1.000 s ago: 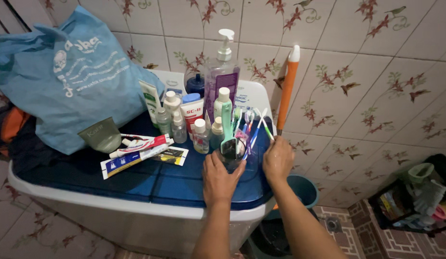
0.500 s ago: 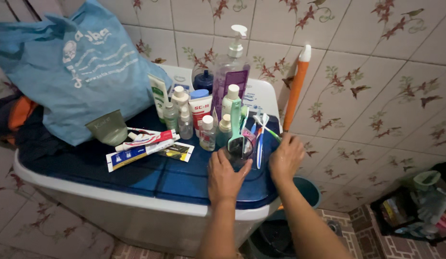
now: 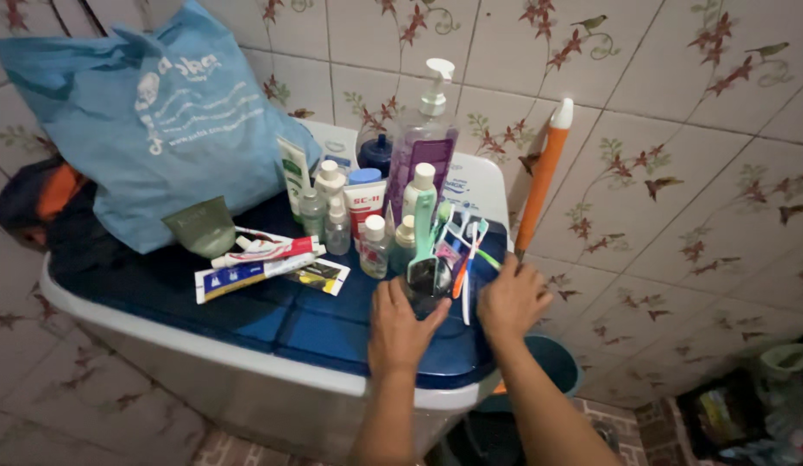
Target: The person washes a small glass jar with a sponge and water, then places it on a washing machine. They then pick up a toothbrush holder, arrange several toothbrushes inside it, and place the holder on a wall-mounted shelf. The person continues to pick up various bottles and tubes of toiletries from the washing machine and place them on the shelf.
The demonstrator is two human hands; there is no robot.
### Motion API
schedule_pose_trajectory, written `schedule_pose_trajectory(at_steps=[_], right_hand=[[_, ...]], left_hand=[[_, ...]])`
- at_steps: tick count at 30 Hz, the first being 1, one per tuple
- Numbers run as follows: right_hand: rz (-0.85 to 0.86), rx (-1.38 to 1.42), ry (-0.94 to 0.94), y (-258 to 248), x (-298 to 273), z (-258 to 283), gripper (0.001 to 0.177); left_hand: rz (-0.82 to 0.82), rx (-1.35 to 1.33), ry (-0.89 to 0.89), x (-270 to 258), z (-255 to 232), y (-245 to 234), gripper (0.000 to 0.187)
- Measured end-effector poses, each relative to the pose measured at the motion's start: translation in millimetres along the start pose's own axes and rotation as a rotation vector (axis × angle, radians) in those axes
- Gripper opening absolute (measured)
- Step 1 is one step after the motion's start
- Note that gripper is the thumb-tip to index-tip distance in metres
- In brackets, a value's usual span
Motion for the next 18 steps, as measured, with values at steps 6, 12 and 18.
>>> schedule_pose_trajectory(at_steps=[6,12,18], right_hand=[[-0.033,0.041,-0.187,-1.2,-3.2,15.6,0.051],[0.042,0.158,-0.214,-6.2,-5.1,21.3,0.049],[-0.065,0.428,-0.284,-29.0,-2.6,27.0,0.045]], left_hand=[[-0.031,0.041,-0.002,-2.7,-1.9,-4.9,0.075],[-0.053,0.077,-0.008,-1.2,-4.7,-7.9,0.082],[-0.045,0.115,0.002,-0.8,-5.2,-6.3,0.082]])
Point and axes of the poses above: each hand's wrist, its own x-axis towards the middle knuckle, its own y-axis out of the palm, z = x × y, the point moved 9 cm from there along x, towards the middle knuckle, and after that the axes turned 5 degrees about y, right-handed, at the moved point
